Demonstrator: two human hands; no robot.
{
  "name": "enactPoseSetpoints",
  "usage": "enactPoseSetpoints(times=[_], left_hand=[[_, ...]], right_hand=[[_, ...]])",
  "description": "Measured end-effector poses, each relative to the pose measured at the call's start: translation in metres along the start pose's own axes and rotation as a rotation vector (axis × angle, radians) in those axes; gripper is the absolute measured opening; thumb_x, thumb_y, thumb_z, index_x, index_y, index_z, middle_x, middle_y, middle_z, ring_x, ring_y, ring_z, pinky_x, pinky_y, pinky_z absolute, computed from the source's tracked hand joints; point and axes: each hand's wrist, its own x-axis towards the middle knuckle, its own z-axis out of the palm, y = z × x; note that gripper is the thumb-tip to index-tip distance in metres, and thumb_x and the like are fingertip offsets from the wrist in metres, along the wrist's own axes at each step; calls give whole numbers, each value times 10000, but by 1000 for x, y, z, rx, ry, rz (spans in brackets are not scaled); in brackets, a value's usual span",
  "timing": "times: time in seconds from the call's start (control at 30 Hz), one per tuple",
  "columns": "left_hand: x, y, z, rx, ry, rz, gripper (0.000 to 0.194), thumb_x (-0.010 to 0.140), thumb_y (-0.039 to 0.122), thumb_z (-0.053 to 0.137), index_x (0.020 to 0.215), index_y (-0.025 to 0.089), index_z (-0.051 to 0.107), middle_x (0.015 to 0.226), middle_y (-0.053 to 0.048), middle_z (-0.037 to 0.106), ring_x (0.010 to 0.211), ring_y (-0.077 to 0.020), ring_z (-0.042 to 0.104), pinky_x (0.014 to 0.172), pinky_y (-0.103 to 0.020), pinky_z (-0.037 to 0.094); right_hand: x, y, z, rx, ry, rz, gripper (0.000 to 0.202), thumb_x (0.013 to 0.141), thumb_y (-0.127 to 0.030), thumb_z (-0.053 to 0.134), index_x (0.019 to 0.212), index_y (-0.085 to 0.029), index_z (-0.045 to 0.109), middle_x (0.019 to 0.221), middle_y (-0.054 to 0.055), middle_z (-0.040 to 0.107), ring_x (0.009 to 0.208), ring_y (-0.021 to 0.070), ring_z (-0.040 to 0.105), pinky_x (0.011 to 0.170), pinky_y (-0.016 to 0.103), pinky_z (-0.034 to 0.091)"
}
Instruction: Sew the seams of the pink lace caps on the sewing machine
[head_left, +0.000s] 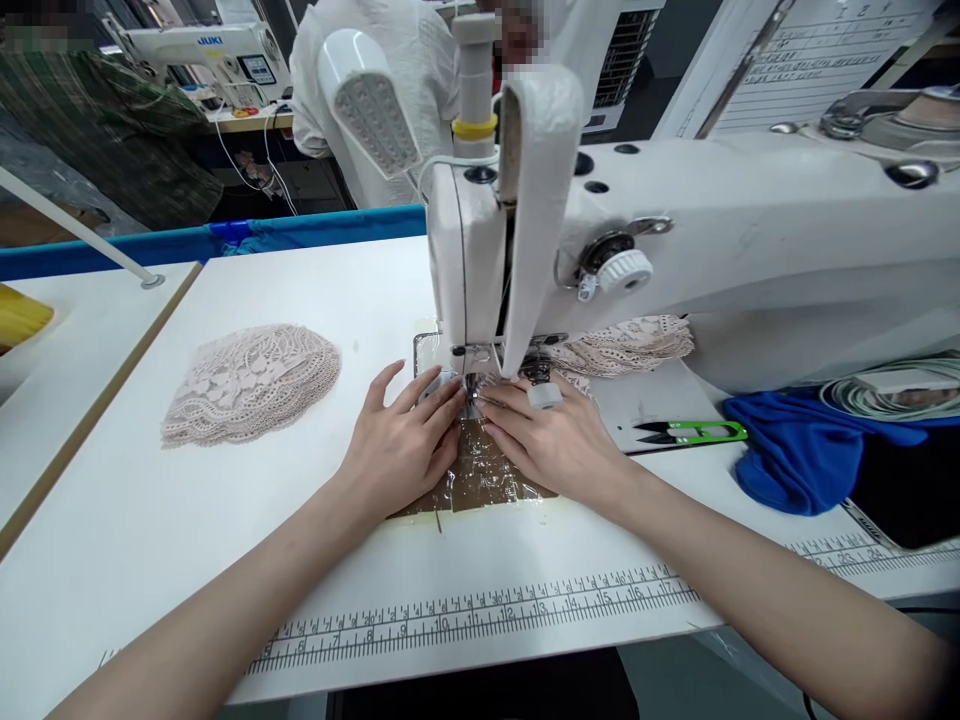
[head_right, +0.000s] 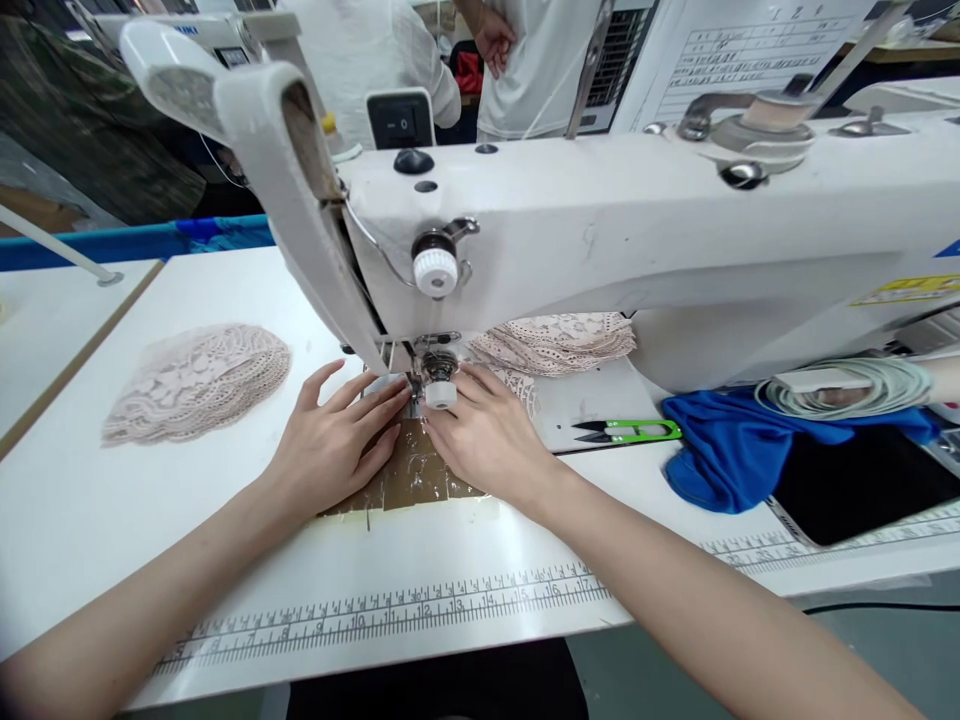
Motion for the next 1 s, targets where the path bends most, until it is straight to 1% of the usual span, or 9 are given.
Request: enactPoseSetpoints(times=[0.27, 0.4, 0.57, 0.7, 0.77, 0.83, 0.9, 0.93, 1.0], left_hand=[[-1, -1, 3, -9, 2, -24, 353, 915, 228, 479, 1241, 168, 601, 1278, -71, 634, 1215, -291, 556, 1087, -562, 292], [-2, 0, 1, -2, 26, -28, 341, 918, 218, 481, 1233, 175, 604, 1268, -64, 642, 1215, -284, 559, 1082, -551, 304], [-4, -3, -1, -1, 56, -38, 312, 912, 186, 503, 1200, 202, 622, 1218, -55, 673, 1190, -270, 583, 1060, -528, 335], [-5, -2, -4, -5, 76, -23, 299, 924, 205, 511, 1207, 190, 606, 1170, -53, 698, 1093, -240, 633, 994, -471, 395], [-6, 0, -6, -55, 66, 11, 342, 923, 214, 516, 1259, 173, 565, 1194, -65, 686, 1076, -221, 634, 930, -421, 435], [-7, 3, -8, -168, 38, 46, 357, 911, 193, 514, 1266, 184, 559, 1228, -64, 666, 1126, -211, 603, 899, -387, 451], [-7, 4, -10, -340, 7, 37, 294, 889, 163, 503, 1151, 218, 623, 1192, -41, 679, 1173, -207, 569, 923, -381, 447], [-7, 3, -12, -438, -8, 10, 261, 877, 152, 491, 1074, 225, 646, 1150, -33, 692, 1176, -204, 565, 943, -386, 444], [-8, 0, -19, -620, -18, -78, 216, 866, 148, 456, 937, 217, 648, 1041, -29, 712, 1113, -194, 593, 945, -383, 460]], right_hand=[[0, 2, 2, -31, 31, 26, 241, 952, -225, 491, 978, -177, 726, 1045, 74, 718, 934, 208, 622, 942, 417, 441], [0, 2, 2, -28, 25, 50, 238, 952, -218, 479, 1004, -173, 707, 1016, 79, 719, 922, 211, 628, 921, 402, 452], [0, 3, 2, -73, 15, 83, 241, 904, -116, 484, 1047, -155, 674, 862, 75, 711, 872, 223, 628, 860, 376, 476], [-1, 5, -4, -111, -12, 48, 301, 838, 8, 492, 971, -161, 704, 940, 90, 726, 813, 212, 648, 772, 350, 500], [-1, 4, -12, 41, -18, 77, 285, 858, -6, 499, 927, -173, 719, 919, 78, 737, 748, 191, 660, 729, 338, 518], [0, 3, -22, 428, -84, 105, 206, 897, -104, 544, 905, -200, 726, 862, 36, 743, 713, 162, 671, 690, 298, 541], [1, 2, -30, 897, -194, 147, 124, 896, -220, 602, 891, -217, 726, 829, 7, 742, 723, 145, 686, 665, 257, 560], [2, 1, -33, 1081, -236, 186, 104, 879, -258, 631, 886, -214, 725, 825, 6, 740, 728, 143, 690, 652, 246, 564], [3, 0, -35, 1280, -256, 296, 118, 840, -298, 681, 873, -191, 718, 797, 13, 732, 688, 141, 681, 604, 242, 559]])
